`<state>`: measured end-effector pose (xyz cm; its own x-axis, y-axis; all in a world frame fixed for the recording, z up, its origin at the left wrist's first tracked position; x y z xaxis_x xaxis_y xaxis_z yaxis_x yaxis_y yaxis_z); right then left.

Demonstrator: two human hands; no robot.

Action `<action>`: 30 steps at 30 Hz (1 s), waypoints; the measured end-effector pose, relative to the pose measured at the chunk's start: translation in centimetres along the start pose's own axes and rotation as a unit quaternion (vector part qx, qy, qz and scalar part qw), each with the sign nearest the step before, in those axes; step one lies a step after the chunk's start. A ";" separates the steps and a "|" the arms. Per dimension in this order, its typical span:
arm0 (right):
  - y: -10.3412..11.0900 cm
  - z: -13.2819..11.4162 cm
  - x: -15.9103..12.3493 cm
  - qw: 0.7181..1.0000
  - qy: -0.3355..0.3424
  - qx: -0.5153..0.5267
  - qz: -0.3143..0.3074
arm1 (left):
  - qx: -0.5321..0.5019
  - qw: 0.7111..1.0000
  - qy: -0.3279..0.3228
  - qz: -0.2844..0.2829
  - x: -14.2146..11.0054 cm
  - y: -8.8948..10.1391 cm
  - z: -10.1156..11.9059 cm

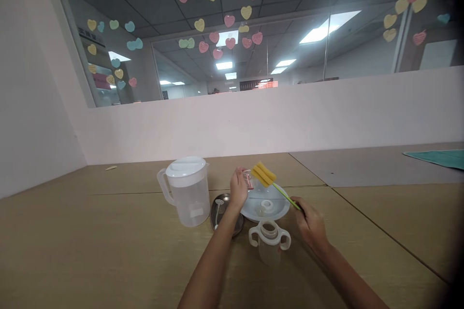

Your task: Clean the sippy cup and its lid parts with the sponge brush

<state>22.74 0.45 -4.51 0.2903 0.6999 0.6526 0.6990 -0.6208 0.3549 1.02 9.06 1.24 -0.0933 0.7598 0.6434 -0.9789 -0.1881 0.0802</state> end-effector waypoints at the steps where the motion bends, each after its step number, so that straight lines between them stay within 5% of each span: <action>1: 0.0 0.0 0.0 1.000 -0.004 -0.004 -0.002 | -0.009 1.000 0.008 0.008 0.0 0.0 0.1; 8: -0.5 -0.5 -0.1 0.999 0.026 -0.040 -0.013 | -0.117 0.987 0.085 0.070 -0.3 1.3 0.5; 12: -1.1 -1.0 -0.5 0.996 0.061 -0.054 -0.038 | -0.132 0.984 0.109 0.057 -0.3 1.4 0.1; 18: -0.7 -0.6 -0.3 0.999 0.027 -0.027 -0.029 | -0.087 0.994 0.048 -0.041 0.2 0.7 1.5; 26: -0.1 -0.5 -0.1 1.000 0.004 -0.006 -0.008 | -0.098 0.984 0.056 -0.140 0.5 0.7 3.2; 30: 0.3 -1.0 -0.5 0.999 0.047 -0.024 0.010 | -0.127 0.952 0.043 -0.277 -0.5 0.0 5.1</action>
<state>22.17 -0.40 -4.08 0.2406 0.6522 0.7188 0.6602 -0.6529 0.3714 1.97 5.53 4.80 0.4455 0.7488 0.4907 -0.8937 0.4041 0.1947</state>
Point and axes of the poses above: each hand's wrist, its own x-axis towards the middle knuckle, its own y-axis out of the back of the hand, z = x × y, the point moved 8 cm from there along x, towards the middle knuckle, and after that the axes turned 13 degrees about -y, right-handed, at the moved point
